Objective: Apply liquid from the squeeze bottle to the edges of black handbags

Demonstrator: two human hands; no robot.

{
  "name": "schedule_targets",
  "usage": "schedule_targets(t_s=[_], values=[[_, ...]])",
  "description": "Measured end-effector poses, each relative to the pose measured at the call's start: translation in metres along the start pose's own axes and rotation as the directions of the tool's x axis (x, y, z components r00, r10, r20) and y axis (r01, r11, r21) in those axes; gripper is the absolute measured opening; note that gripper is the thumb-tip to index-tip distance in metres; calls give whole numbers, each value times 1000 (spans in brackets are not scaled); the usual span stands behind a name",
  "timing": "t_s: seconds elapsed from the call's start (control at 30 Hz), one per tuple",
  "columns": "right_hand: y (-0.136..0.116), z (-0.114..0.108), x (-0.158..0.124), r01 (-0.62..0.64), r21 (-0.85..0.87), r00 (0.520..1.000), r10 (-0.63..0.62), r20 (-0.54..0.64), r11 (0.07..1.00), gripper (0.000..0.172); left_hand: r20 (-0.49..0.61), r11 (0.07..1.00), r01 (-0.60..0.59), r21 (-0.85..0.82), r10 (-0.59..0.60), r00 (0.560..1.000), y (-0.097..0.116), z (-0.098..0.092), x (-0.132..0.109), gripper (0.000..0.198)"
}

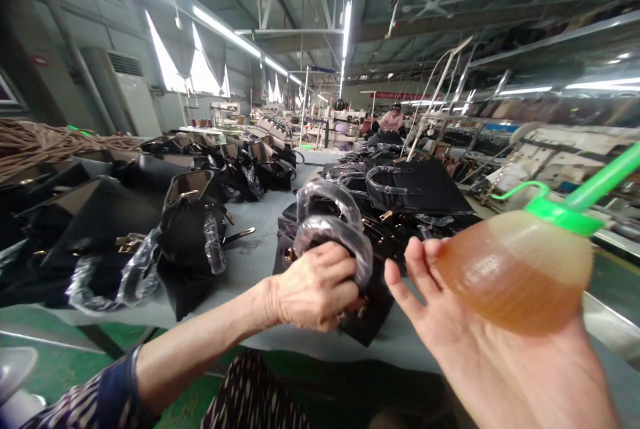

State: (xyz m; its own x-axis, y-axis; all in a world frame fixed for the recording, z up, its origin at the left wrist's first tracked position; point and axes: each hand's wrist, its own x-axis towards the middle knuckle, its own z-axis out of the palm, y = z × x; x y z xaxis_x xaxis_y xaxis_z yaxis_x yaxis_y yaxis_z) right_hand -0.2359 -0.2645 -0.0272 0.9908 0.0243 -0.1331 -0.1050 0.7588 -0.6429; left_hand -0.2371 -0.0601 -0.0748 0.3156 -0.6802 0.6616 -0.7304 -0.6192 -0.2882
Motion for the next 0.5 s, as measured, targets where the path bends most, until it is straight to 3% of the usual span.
schedule_targets(t_s=[0.03, 0.07, 0.1, 0.17, 0.2, 0.27, 0.3, 0.33, 0.37, 0.5], values=[[0, 2, 1, 12, 5, 999, -11, -33, 1000, 52, 16, 989, 148, -7, -147, 989, -9, -2, 3, 29], [0, 2, 2, 22, 11, 998, -22, -66, 1000, 53, 28, 947, 320, -27, -319, 947, -19, -4, 5, 31], [0, 1, 3, 26, 17, 995, -24, -95, 1000, 53, 42, 870, 487, -74, -485, 874, -30, -7, 8, 33], [1, -7, 3, -1, 33, 987, 6, -161, 999, 51, 107, 635, 734, -240, -735, 670, -53, -12, 13, 30], [1, -11, 3, -28, 50, 980, 38, -197, 998, 50, 172, 456, 821, -344, -829, 533, -64, -15, 15, 28], [2, -20, 1, -96, 100, 959, 119, -258, 990, 45, 323, 48, 850, -524, -913, 251, -85, -18, 21, 24], [1, -24, 0, -120, 126, 949, 151, -276, 985, 44, 394, -108, 814, -570, -906, 155, -93, -18, 23, 21], [1, -27, -1, -133, 147, 941, 172, -290, 980, 44, 448, -211, 777, -593, -888, 101, -101, -19, 25, 19], [0, -30, -2, -141, 164, 936, 185, -300, 976, 44, 487, -264, 757, -598, -870, 81, -107, -19, 27, 16], [-6, -38, -4, -115, 167, 936, 163, -311, 979, 43, 554, -270, 770, -579, -823, 128, -118, -21, 34, 13]])
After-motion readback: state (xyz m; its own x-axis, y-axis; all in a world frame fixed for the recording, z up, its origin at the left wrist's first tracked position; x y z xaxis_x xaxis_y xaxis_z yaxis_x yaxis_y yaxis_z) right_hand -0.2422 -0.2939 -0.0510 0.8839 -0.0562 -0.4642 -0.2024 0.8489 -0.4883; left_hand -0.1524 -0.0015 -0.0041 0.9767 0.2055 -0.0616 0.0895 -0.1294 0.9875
